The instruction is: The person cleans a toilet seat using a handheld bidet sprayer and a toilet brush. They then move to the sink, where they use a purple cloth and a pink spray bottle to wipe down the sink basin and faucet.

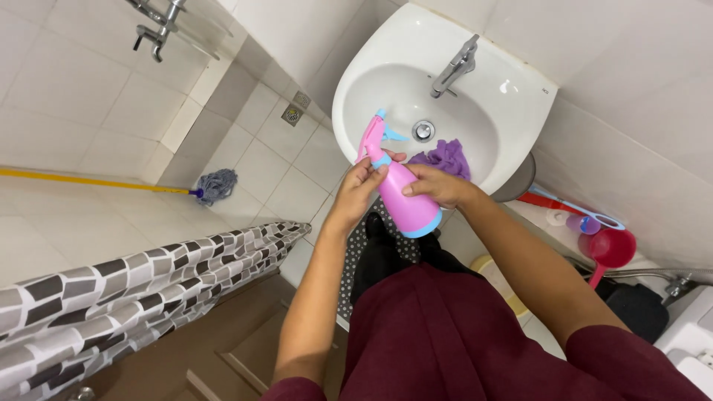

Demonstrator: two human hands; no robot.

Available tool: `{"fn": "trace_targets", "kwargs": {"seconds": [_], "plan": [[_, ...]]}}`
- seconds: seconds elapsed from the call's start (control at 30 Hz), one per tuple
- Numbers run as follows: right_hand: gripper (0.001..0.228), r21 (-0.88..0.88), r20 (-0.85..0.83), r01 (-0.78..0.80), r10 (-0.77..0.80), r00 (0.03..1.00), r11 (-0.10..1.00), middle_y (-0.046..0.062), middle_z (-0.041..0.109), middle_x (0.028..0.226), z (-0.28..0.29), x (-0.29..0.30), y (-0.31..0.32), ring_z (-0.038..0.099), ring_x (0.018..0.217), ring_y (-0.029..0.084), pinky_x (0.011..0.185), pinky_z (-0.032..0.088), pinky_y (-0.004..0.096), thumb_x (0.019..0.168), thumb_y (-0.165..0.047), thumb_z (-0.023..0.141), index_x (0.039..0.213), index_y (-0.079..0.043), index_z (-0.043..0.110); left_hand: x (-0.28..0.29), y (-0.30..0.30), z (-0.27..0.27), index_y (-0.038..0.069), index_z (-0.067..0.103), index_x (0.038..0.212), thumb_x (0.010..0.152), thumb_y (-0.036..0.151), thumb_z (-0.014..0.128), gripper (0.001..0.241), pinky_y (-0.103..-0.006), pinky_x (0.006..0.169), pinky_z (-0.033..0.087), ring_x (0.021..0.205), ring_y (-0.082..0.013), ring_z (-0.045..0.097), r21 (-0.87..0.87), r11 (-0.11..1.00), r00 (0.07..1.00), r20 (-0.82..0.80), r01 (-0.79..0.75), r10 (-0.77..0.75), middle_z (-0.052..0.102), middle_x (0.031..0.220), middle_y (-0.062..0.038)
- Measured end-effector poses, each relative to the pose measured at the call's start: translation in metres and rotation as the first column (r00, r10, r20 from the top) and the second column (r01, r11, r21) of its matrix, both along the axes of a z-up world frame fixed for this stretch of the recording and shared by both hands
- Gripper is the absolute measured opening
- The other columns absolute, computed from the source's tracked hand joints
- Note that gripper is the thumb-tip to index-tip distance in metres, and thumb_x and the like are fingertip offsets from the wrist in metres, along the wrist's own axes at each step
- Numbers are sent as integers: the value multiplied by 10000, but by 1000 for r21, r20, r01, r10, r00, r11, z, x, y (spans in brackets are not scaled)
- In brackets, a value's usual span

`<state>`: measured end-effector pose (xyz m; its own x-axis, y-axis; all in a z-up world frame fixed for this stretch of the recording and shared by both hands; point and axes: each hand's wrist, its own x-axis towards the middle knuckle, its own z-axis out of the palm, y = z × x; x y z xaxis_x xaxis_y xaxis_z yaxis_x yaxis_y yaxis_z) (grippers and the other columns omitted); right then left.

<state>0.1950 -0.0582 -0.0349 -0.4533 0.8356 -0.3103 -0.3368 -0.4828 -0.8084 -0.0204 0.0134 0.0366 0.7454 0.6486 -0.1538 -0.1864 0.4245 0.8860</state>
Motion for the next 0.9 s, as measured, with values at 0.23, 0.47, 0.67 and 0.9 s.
{"fn": "trace_targets", "kwargs": {"seconds": [0.23,0.47,0.67,0.9], "plan": [[600,234,369,-79,-13,929,969,97,624,1271,33,13,-10,620,1072,166,933,521,333,824,-219,762,1347,16,588,8,-20,21,-19,613,1335,1085,151,570,306,-323,1039,511,1147,-171,654,275,954,976,-143,-119,163,703,1301,-114],[787,92,-45,-81,85,995,992,50,660,1254,48,5,-15,629,1135,163,1004,507,323,760,-262,821,1448,-113,467,27,-31,-30,26,639,1190,1160,243,496,261,-318,741,508,810,-169,617,92,995,998,-43,-44,48,707,1024,-99],[801,456,589,-21,-284,757,890,123,718,1184,56,-21,-27,684,1054,192,950,542,323,734,-292,861,1430,-49,549,52,-45,10,-3,723,946,1082,217,528,324,-330,772,573,808,-173,730,510,821,854,-277,-257,440,770,873,-87],[754,502,538,301,-565,625,811,133,709,1212,58,-7,-23,712,1076,252,939,572,369,746,-279,875,1396,-47,573,59,-27,13,5,596,1233,1015,192,620,288,-308,997,493,1175,-149,612,316,902,933,-109,-294,343,678,1252,-72]]}}
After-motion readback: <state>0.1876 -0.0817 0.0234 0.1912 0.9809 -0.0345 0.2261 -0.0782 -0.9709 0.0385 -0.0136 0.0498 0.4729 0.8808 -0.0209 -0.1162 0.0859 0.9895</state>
